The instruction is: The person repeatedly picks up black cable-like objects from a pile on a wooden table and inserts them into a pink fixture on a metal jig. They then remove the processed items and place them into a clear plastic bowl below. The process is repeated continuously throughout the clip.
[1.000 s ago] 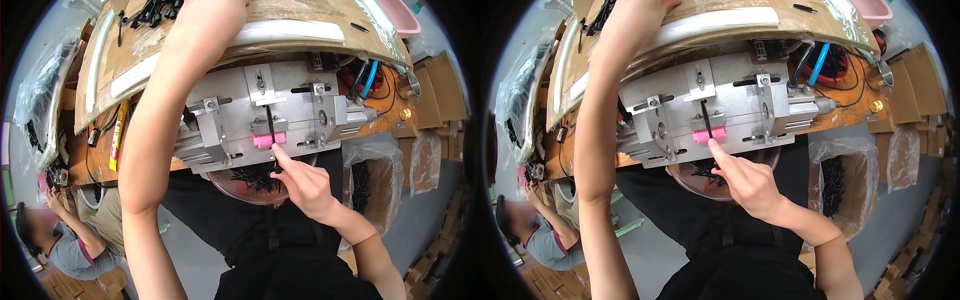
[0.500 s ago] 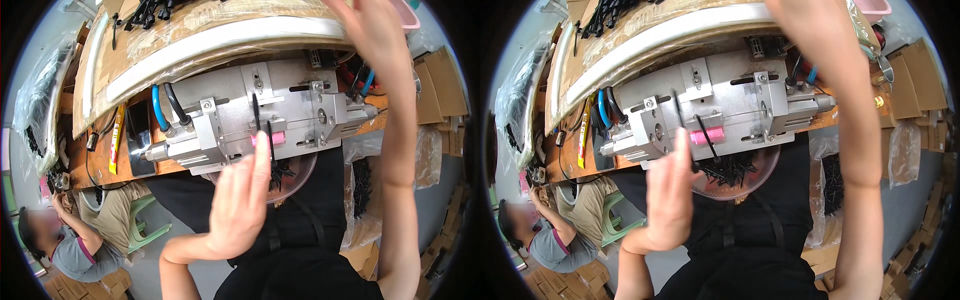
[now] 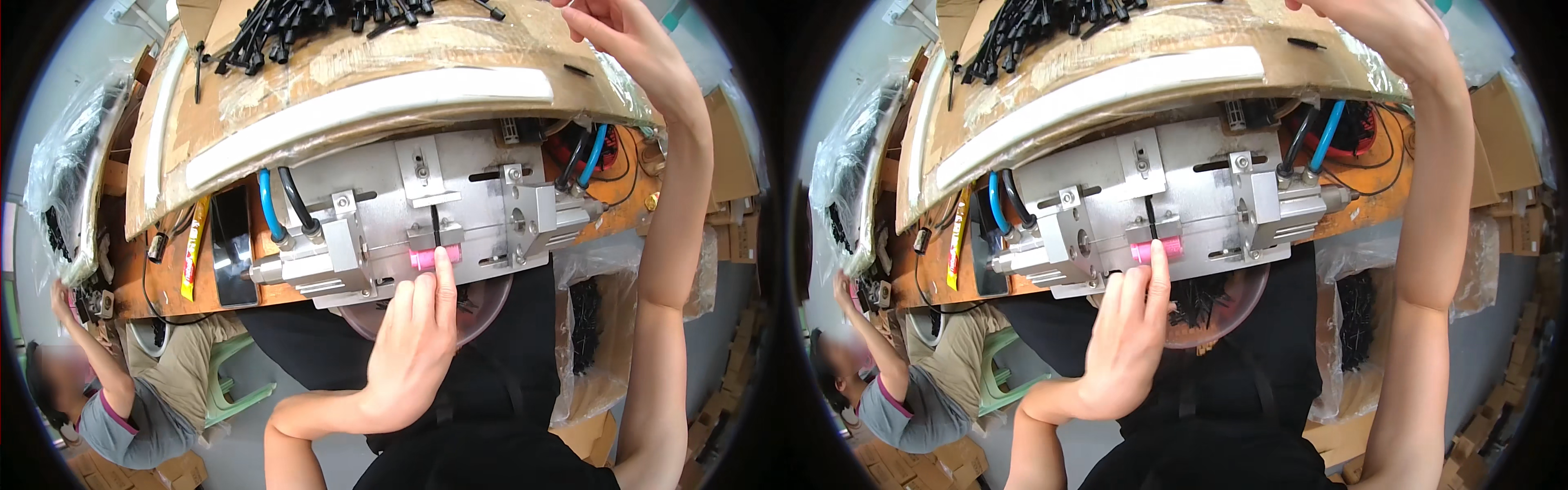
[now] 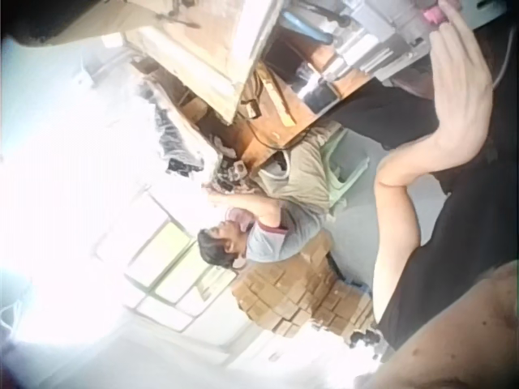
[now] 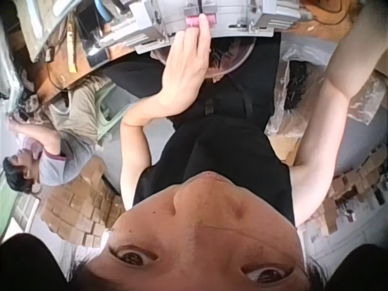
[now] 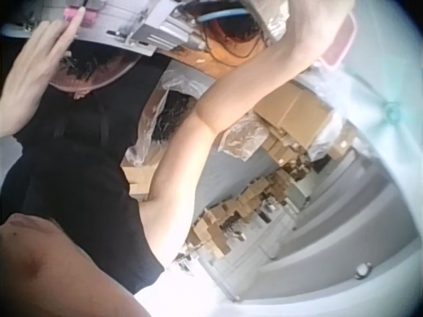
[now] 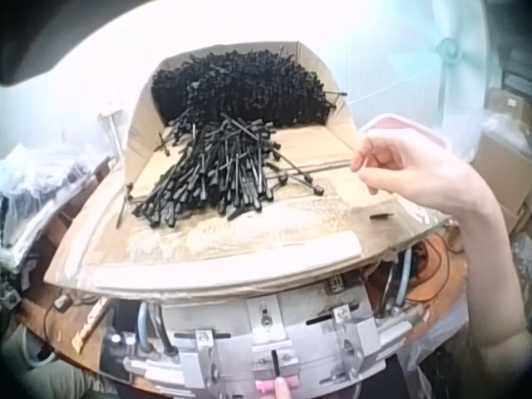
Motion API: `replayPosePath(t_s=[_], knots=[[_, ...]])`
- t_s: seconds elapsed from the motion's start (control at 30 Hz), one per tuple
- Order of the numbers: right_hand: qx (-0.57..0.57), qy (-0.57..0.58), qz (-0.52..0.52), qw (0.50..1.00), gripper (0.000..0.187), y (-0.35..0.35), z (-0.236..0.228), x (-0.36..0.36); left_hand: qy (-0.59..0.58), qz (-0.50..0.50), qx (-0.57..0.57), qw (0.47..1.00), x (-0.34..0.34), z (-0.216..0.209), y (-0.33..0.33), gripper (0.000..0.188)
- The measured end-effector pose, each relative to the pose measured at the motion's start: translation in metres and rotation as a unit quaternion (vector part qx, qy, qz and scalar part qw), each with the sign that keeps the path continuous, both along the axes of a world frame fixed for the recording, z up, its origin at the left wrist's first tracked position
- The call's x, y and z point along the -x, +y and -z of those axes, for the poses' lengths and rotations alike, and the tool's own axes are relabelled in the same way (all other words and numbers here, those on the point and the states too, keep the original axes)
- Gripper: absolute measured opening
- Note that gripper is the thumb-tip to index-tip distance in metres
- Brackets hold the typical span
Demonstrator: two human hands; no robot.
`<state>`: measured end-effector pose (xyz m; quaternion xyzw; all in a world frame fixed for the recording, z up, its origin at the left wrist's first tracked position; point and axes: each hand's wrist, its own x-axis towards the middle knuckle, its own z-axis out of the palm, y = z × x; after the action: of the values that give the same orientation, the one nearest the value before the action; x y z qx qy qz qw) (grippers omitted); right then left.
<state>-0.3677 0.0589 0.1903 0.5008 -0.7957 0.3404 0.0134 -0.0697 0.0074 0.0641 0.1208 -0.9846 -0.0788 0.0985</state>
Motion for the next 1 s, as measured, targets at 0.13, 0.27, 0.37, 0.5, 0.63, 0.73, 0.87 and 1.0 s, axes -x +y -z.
replayPosePath(t_s=[0.13, 0.27, 0.37, 0.5, 0.63, 0.73, 0.87, 1.0], knots=[[-0.062, 0.130, 0.008, 0.990, 0.021, -0.016, 0.007, 0.018, 0.177, 0.058, 0.070, 0.980, 0.053, -0.046, -0.053, 0.047], [-0.122, 0.179, 0.094, 0.972, 0.027, -0.065, 0.011, -0.004, 0.309, 0.047, 0.193, 0.930, 0.156, -0.078, -0.136, 0.009], [-0.189, 0.204, 0.114, 0.954, 0.021, -0.071, 0.022, 0.006, 0.085, 0.064, 0.019, 0.994, 0.172, -0.101, -0.154, 0.016], [-0.085, 0.355, 0.095, 0.926, 0.018, -0.035, 0.016, -0.017, 0.155, 0.129, 0.061, 0.978, 0.144, -0.087, -0.169, 0.021], [-0.010, 0.476, 0.068, 0.877, 0.011, -0.027, -0.005, 0.007, 0.094, 0.133, -0.082, 0.983, 0.123, -0.112, -0.175, 0.024], [-0.005, 0.426, 0.036, 0.904, 0.011, -0.045, -0.024, 0.009, 0.127, 0.102, -0.134, 0.977, 0.104, -0.113, -0.187, 0.025], [0.095, 0.317, 0.072, 0.941, 0.016, -0.029, -0.029, -0.020, 0.173, 0.064, -0.149, 0.971, 0.087, -0.106, -0.173, 0.026], [0.097, 0.083, 0.037, 0.991, 0.018, -0.008, -0.033, -0.018, 0.224, 0.063, -0.186, 0.955, 0.086, -0.097, -0.173, 0.021]])
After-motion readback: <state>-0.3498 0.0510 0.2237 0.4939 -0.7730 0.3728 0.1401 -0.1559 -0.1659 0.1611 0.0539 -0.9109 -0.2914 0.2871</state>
